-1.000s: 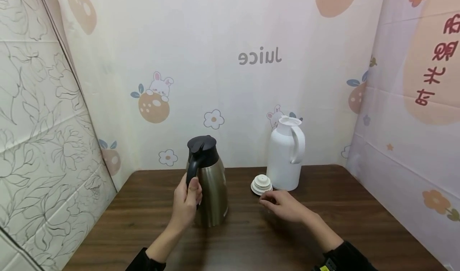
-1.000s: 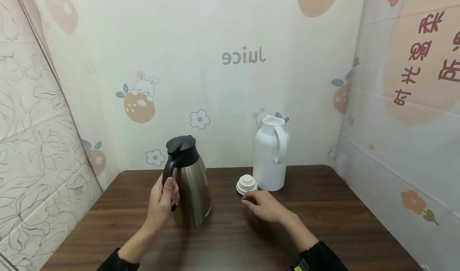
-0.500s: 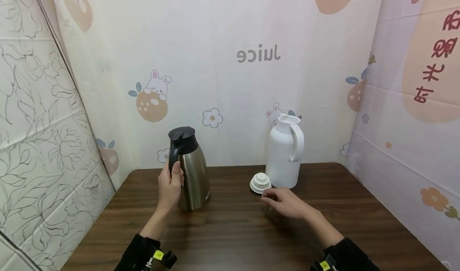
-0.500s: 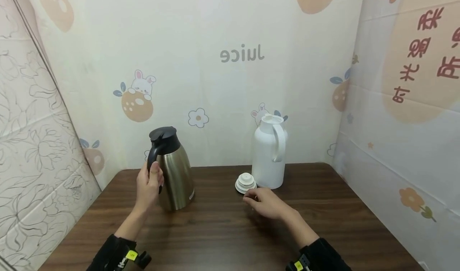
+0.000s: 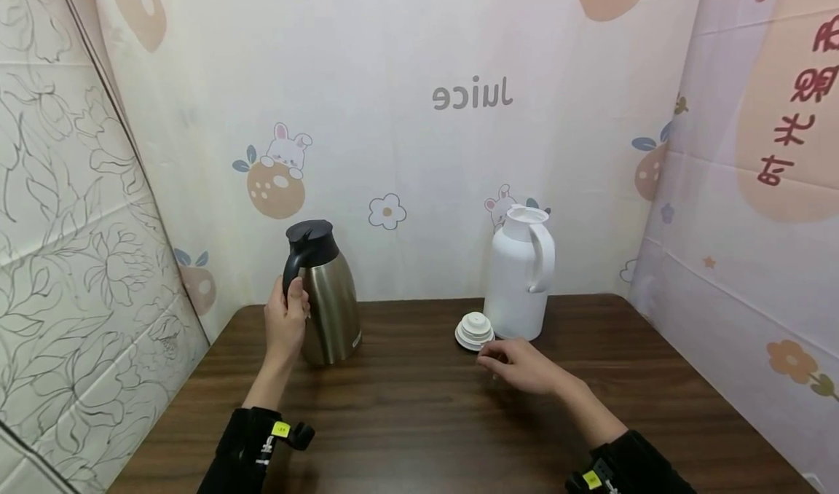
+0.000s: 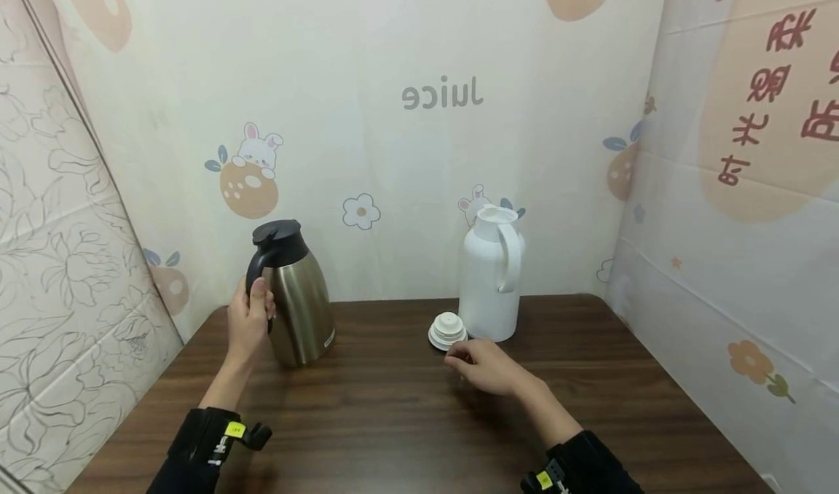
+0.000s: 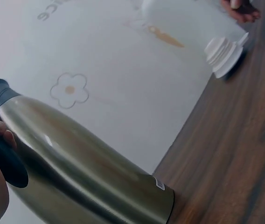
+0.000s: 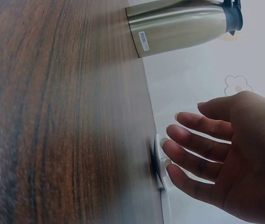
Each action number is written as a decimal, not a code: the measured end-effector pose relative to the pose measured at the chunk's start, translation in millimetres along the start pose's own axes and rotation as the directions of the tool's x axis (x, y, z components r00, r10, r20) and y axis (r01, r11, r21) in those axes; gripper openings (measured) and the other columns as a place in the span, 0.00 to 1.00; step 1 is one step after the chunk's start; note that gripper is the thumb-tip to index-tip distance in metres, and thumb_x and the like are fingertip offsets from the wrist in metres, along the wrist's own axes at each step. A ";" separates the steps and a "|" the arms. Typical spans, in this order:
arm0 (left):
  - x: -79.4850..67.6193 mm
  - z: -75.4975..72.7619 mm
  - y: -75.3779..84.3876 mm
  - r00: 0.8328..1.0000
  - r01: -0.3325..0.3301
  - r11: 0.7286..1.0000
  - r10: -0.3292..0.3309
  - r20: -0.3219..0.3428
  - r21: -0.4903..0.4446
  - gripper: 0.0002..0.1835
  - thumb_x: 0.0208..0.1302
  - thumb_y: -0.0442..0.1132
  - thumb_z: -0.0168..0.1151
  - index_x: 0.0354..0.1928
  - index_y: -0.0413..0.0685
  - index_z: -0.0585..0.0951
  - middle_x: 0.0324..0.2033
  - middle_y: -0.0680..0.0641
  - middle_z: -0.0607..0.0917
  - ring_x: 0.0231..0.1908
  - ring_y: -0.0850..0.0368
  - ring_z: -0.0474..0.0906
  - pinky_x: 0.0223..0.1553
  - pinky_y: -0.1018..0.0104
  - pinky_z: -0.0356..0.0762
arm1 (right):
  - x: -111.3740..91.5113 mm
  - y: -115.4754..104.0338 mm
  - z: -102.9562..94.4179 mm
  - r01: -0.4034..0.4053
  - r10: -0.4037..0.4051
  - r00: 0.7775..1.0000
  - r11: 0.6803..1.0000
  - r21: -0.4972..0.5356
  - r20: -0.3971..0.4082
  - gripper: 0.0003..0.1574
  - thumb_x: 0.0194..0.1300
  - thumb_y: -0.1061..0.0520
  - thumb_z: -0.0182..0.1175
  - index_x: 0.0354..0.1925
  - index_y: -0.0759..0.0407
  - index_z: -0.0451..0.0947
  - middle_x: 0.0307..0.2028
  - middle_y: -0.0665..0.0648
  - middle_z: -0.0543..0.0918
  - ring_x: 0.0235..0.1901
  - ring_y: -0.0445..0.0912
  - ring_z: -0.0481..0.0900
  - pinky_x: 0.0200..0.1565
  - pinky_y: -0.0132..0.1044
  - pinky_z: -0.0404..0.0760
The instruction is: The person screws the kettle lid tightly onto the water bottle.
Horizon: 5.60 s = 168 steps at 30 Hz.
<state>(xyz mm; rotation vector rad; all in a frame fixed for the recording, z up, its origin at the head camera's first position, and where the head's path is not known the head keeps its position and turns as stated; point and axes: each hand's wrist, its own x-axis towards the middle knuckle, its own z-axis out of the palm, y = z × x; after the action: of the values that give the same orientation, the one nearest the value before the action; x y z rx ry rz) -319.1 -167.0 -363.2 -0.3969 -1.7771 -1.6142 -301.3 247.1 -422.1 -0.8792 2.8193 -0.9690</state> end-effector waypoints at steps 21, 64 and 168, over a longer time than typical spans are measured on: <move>32.6 -14.8 -24.8 1.000 -0.004 0.984 0.010 -0.028 0.181 0.17 0.78 0.41 0.46 0.39 0.29 0.68 0.21 0.41 0.72 0.19 0.61 0.67 0.19 0.73 0.64 | 2.0 5.1 -1.8 -0.005 0.005 1.000 1.000 0.021 0.005 0.16 0.75 0.48 0.54 0.43 0.56 0.83 0.34 0.57 0.86 0.31 0.50 0.83 0.29 0.38 0.80; 25.1 -4.0 12.3 0.971 0.185 0.818 -0.065 -0.232 0.544 0.33 0.70 0.50 0.52 0.71 0.42 0.61 0.61 0.34 0.66 0.59 0.39 0.59 0.55 0.39 0.63 | 5.0 8.1 -9.9 -0.004 0.004 1.000 1.000 0.015 -0.013 0.15 0.75 0.51 0.54 0.42 0.59 0.83 0.34 0.60 0.87 0.32 0.53 0.84 0.31 0.39 0.81; -35.7 110.4 -36.0 0.864 -0.178 0.686 -0.235 0.446 0.706 0.29 0.73 0.56 0.50 0.68 0.47 0.71 0.65 0.43 0.74 0.62 0.44 0.69 0.57 0.39 0.72 | 18.0 3.3 10.7 -0.406 0.330 0.898 0.876 -0.260 -0.290 0.50 0.48 0.23 0.65 0.48 0.64 0.76 0.38 0.58 0.83 0.32 0.49 0.79 0.30 0.45 0.78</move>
<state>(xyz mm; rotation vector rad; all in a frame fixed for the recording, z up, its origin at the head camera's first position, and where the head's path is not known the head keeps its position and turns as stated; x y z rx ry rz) -348.1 -59.7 -412.1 -0.4200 -2.6665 -0.6856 -315.8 233.9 -430.0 -0.2101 3.2320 -0.6141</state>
